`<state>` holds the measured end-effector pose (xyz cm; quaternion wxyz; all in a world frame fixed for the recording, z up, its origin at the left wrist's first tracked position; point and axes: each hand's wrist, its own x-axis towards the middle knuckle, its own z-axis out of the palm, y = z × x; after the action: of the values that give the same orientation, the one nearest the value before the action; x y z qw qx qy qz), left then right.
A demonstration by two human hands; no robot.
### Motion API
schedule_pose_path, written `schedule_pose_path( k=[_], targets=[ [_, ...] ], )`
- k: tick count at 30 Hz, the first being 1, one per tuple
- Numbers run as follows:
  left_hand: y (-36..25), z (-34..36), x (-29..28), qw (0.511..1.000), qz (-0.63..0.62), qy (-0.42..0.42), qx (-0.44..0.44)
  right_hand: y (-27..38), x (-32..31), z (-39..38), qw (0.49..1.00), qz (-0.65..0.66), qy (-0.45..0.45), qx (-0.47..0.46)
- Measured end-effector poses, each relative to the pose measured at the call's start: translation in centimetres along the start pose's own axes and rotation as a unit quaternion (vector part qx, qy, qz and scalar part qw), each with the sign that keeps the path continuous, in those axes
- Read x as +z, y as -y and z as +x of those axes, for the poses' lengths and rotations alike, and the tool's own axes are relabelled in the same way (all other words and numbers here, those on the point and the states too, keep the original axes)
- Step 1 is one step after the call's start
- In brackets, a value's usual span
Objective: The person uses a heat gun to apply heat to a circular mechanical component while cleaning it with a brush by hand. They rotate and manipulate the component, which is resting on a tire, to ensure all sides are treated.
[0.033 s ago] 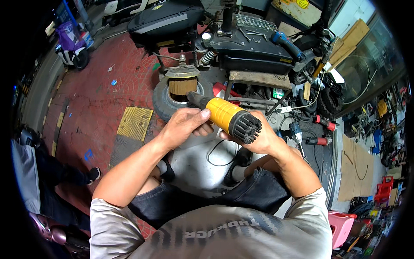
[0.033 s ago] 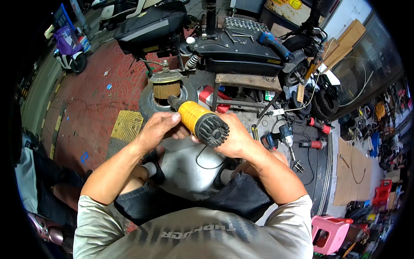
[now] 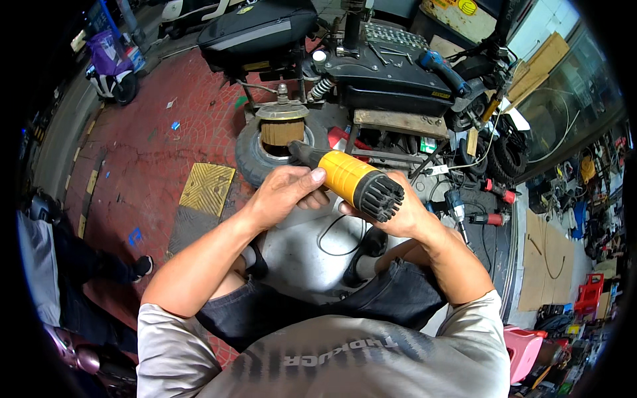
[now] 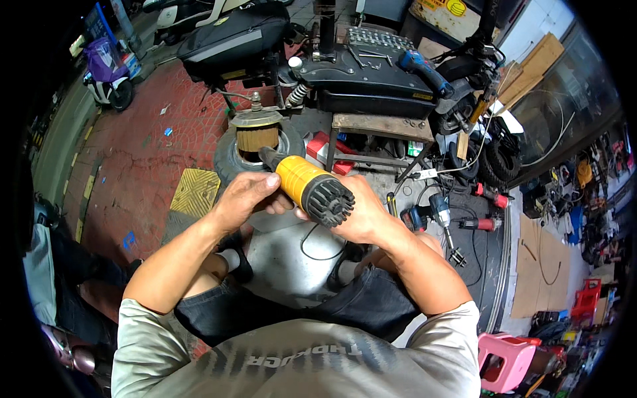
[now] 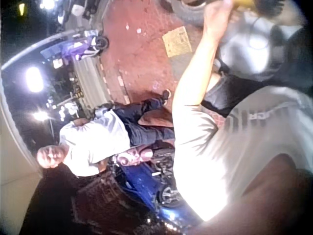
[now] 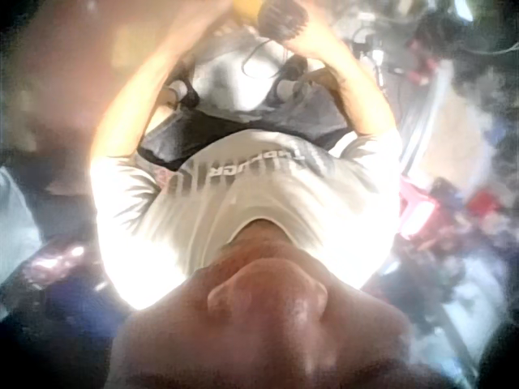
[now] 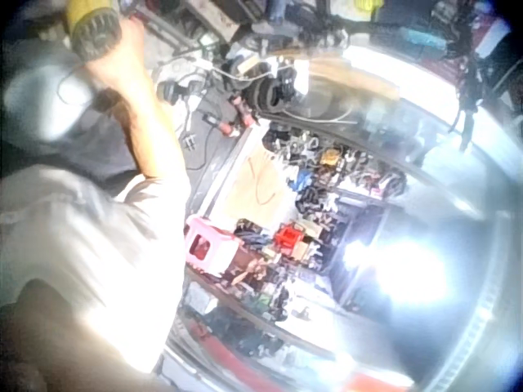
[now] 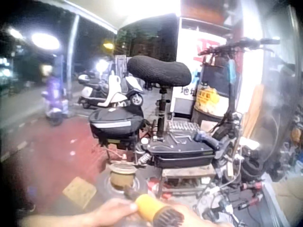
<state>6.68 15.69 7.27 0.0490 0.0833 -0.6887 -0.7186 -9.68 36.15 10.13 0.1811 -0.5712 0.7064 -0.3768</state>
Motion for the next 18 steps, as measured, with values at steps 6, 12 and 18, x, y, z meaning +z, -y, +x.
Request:
schedule_pose_path(
  k=[6, 12, 18],
  targets=[
    [0.2, 0.2, -0.4, 1.000, 0.023, 0.015, -0.006, 0.1, -0.2, 0.2, 1.000, 0.022, 0.006, -0.015],
    [0.2, 0.1, -0.3, 1.000, 0.021, 0.015, -0.015, 0.4, -0.5, 0.1, 1.000, 0.008, 0.018, -0.005],
    [0.7, -0.4, -0.8, 1.000, 0.016, 0.016, -0.018, 0.9, 0.0, 0.6, 0.999, -0.004, -0.004, -0.053]
  ],
)
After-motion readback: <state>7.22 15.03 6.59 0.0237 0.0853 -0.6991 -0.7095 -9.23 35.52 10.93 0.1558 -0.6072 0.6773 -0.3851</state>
